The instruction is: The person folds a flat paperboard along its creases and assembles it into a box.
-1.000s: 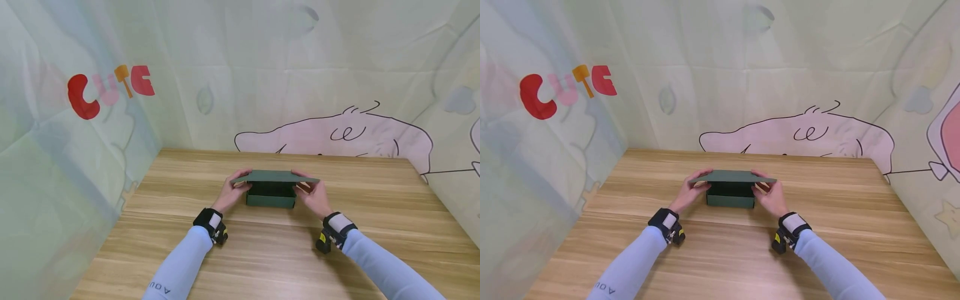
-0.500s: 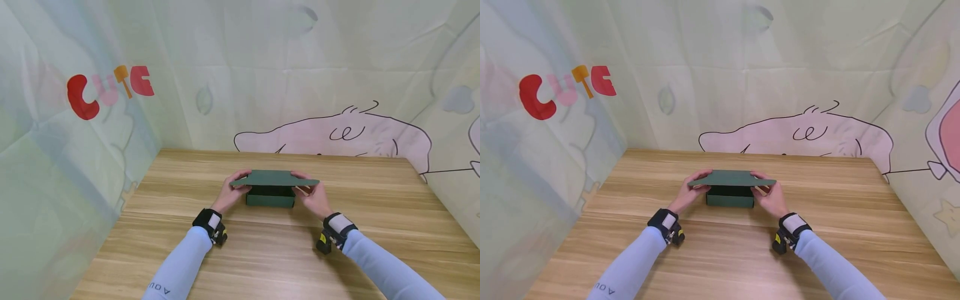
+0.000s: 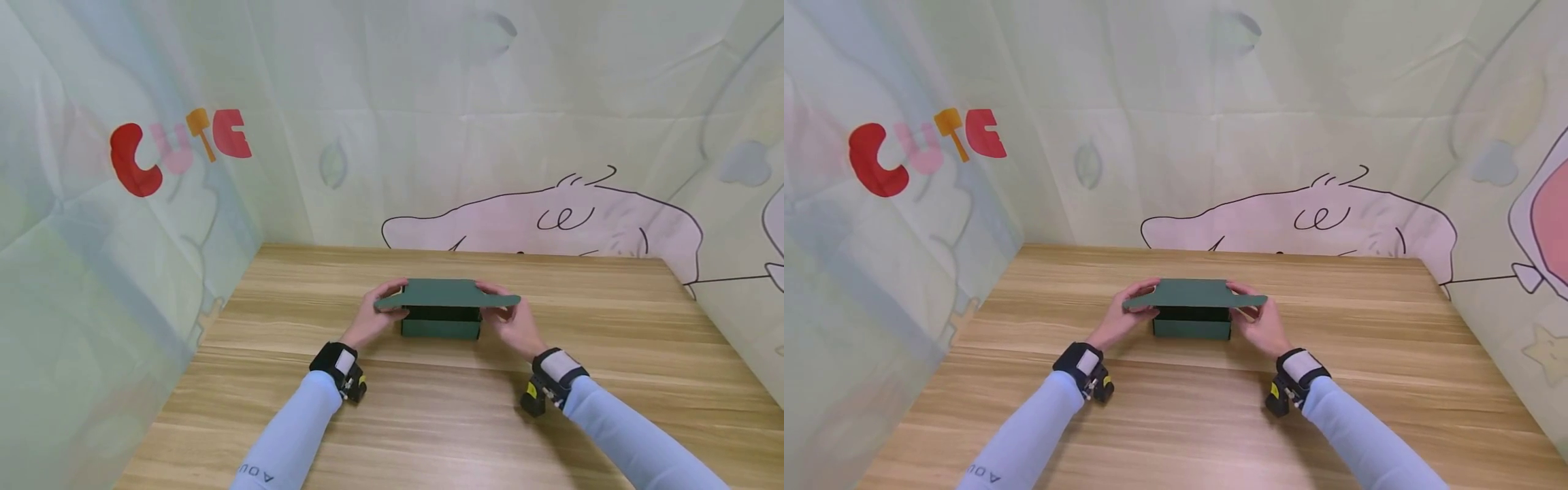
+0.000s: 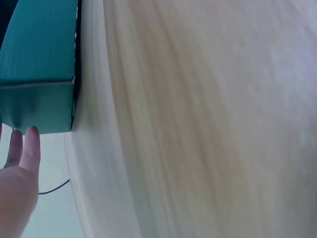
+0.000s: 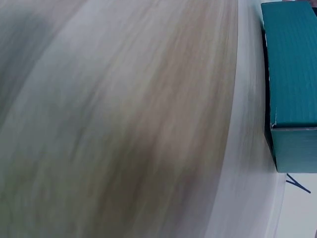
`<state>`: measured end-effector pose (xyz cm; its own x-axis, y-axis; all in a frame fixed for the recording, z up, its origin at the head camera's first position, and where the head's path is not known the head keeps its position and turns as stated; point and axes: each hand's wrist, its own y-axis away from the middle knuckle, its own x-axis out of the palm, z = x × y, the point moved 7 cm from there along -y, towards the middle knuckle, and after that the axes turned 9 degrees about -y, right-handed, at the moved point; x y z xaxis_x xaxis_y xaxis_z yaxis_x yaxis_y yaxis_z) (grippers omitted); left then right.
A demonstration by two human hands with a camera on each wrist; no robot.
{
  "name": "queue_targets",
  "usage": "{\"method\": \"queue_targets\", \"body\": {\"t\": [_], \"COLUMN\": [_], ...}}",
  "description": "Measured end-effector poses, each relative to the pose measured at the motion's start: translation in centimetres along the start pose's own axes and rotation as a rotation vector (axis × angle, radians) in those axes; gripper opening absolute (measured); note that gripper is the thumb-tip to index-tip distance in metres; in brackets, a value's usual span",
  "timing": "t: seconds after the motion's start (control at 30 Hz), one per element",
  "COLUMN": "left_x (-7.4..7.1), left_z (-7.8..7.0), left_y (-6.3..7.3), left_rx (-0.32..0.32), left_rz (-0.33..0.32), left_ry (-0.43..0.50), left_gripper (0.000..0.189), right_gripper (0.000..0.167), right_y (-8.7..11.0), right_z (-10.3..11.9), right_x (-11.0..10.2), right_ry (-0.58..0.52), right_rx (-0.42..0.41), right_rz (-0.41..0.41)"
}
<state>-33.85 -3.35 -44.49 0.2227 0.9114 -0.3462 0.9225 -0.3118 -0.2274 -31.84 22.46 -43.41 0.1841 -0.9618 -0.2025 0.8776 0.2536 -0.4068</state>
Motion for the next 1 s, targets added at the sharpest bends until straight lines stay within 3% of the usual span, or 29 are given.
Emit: {"method": "queue_targets", "body": {"t": [0.17,0.3,0.47,0.6,0.73,0.87,1.0], "left_x": [-0.6,-1.4,-2.5,-3.1,-3.6,-3.7,-3.4], "left_z": [0.3,0.7,0.8,0.6,0.2,-0.7,-1.7], "left_y": [0.1,0.0,-0.5,-1.0,-1.4,-1.6,-1.9], "left_rx": [0.006,-0.015,-0.152,-0.249,-0.32,-0.388,-0.422], "left_rz": [0.038,0.048,-0.001,-0.012,-0.023,-0.03,0.004], "left_ry": [0.048,0.06,0.08,0.114,0.161,0.145,0.067], "left_gripper": [0.065,0.069,0.058,0.045,0.044,0.048,0.052], "right_gripper": [0.056,0.059,0.054,0.045,0.059,0.071,0.079], "right_y": [0.2,0.1,-0.3,-0.9,-1.7,-2.6,-3.3], "right_z": [-0.4,-0.8,-1.2,-1.3,-0.7,0.1,0.6], "right_x": [-0.9,-2.2,-3.8,-4.4,-4.3,-3.8,-3.4], "right_ry": [0.043,0.109,0.027,-0.091,-0.162,-0.24,-0.196], "right_rx": [0.042,0.102,0.194,0.363,0.515,0.563,0.605], "right_rz": [0.011,-0.024,-0.072,-0.066,-0.024,0.031,0.092]}}
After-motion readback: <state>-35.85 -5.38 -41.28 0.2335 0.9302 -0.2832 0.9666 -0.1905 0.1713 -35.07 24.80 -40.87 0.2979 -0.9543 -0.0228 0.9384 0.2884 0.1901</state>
